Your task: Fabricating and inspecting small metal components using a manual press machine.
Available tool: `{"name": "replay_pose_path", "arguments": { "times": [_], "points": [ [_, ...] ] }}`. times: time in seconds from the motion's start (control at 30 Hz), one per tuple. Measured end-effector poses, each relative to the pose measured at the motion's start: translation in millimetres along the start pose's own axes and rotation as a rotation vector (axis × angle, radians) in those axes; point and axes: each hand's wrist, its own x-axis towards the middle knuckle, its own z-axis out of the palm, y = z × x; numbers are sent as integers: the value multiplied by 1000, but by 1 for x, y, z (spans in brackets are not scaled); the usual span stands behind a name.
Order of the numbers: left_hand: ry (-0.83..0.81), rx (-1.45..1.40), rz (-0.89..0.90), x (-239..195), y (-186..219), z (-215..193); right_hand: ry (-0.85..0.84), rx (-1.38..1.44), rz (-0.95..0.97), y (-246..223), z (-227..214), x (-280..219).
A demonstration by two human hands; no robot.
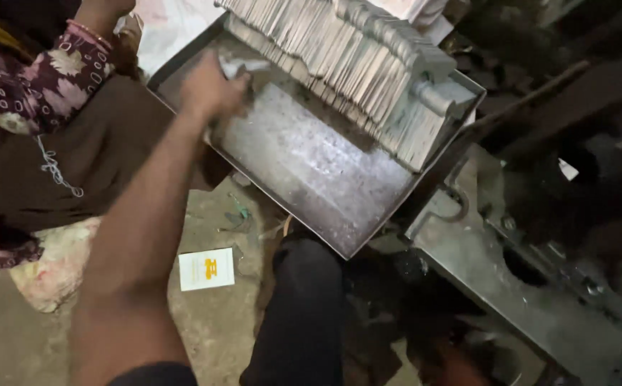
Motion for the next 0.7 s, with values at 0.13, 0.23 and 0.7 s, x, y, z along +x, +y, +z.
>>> {"name": "replay_pose_path", "arguments": {
  "times": [0.13,0.23,0.7],
  "points": [
    [-64,-71,48,-87,68,-14,11,80,15,-132,-16,-62],
    [-269,-235,-95,-148,128,-38,200,-253,-234,-109,-18,-59],
    [-391,-460,66,-184,140,-7,221,-417,-297,-147,-16,-142]
  ]
}}
